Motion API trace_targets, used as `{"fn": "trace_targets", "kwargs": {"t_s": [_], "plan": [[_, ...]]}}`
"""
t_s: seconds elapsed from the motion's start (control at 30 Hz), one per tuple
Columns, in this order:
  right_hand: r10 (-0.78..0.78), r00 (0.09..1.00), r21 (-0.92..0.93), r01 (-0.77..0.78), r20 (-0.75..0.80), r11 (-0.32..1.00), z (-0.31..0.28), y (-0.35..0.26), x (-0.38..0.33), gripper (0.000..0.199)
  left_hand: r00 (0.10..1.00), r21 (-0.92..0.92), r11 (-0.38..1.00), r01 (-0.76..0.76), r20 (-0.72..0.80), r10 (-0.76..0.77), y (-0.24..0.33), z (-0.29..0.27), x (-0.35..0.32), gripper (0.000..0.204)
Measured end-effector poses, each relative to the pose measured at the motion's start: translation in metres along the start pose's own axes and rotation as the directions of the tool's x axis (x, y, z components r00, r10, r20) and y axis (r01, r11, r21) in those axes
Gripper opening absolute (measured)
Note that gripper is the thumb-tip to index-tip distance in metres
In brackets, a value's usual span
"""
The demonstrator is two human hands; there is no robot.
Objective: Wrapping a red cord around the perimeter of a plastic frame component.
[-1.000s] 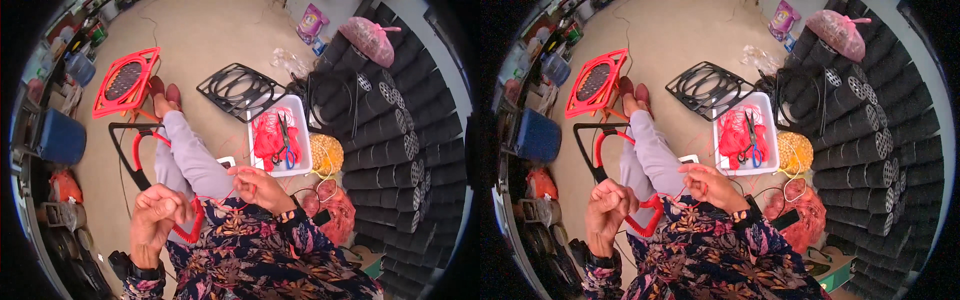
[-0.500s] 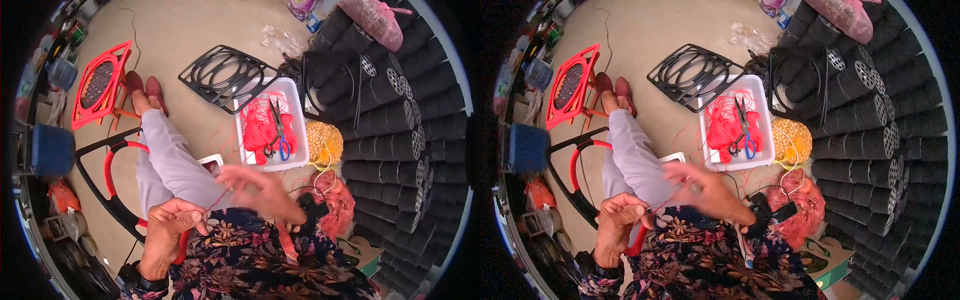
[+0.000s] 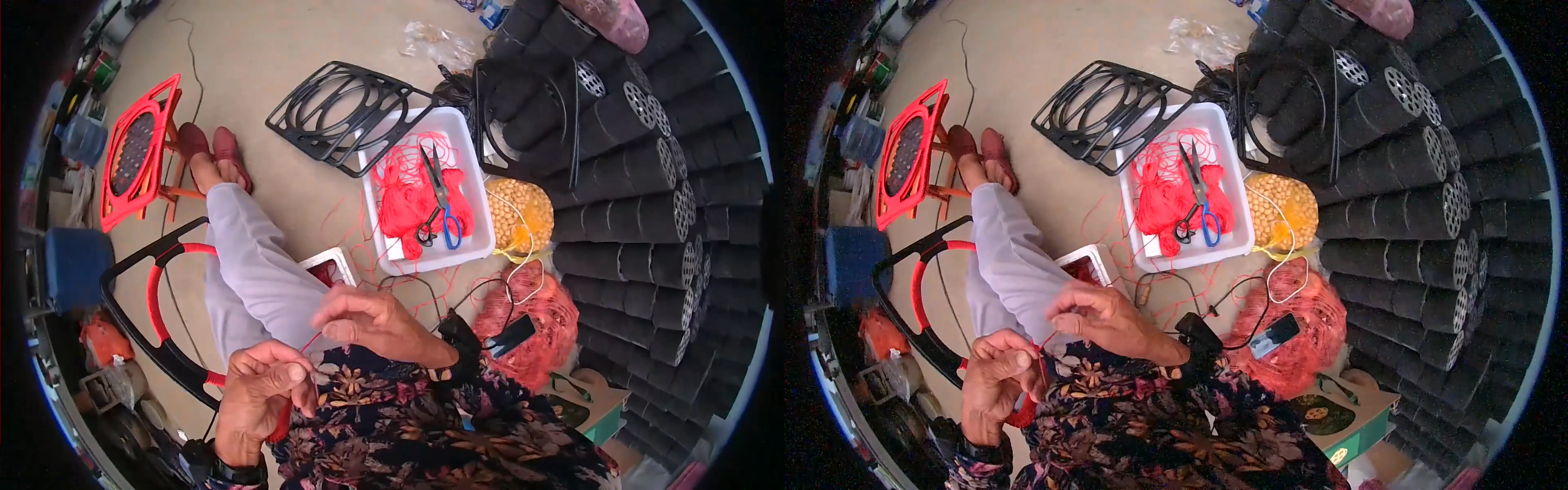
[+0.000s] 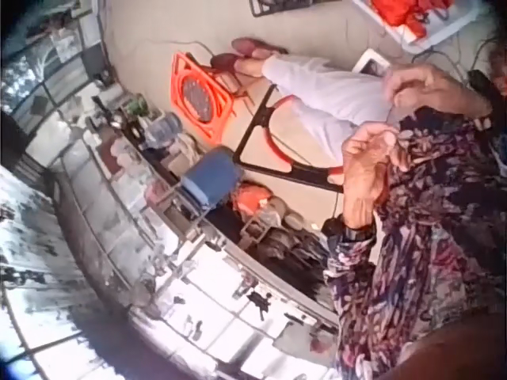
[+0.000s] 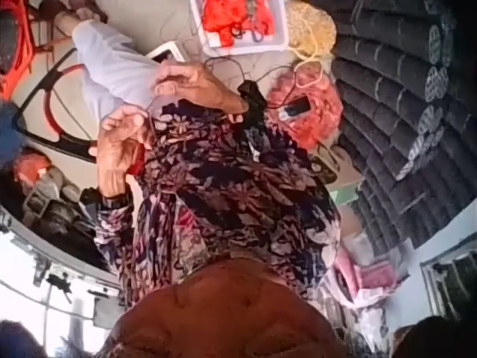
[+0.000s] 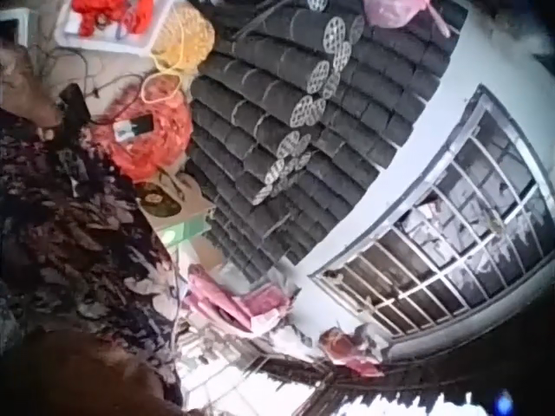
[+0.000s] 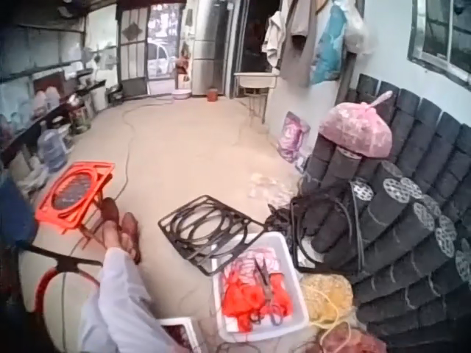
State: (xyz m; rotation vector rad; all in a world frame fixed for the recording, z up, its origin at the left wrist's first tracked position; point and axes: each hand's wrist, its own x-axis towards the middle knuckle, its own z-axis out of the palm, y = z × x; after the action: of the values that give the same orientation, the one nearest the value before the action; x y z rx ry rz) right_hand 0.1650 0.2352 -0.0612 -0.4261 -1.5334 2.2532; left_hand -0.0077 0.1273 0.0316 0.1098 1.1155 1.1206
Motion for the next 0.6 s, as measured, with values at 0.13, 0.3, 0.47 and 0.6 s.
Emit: {"fn": "trace_targets", "kwargs": {"t_s": [0.13,0.3,0.47,0.6], "plan": [[-0.125,0.992,0.004,0.125,0.009,0.992,0.013,-0.011,0.006,0.04,0.999,0.056,0.998,-0.03,-0.04,0.033,-0.005,0.002,0.006,0.011],[0.08,0.995,0.221,-0.089,0.053,0.971,0.017,0.006,0.003,0.032,0.975,0.137,0.983,-0.121,-0.171,0.144,-0.01,0.002,0.009,0.013],[0.041,0.999,0.029,-0.041,-0.011,0.999,0.012,0.007,-0.003,0.018,0.981,0.14,0.989,-0.055,-0.178,0.079,-0.011,0.007,0.01,0.015],[-0.068,0.967,-0.033,0.061,-0.245,0.998,0.008,0.006,-0.003,0.012,0.986,0.075,0.997,0.001,-0.166,0.012,-0.018,0.007,0.009,0.022]]}}
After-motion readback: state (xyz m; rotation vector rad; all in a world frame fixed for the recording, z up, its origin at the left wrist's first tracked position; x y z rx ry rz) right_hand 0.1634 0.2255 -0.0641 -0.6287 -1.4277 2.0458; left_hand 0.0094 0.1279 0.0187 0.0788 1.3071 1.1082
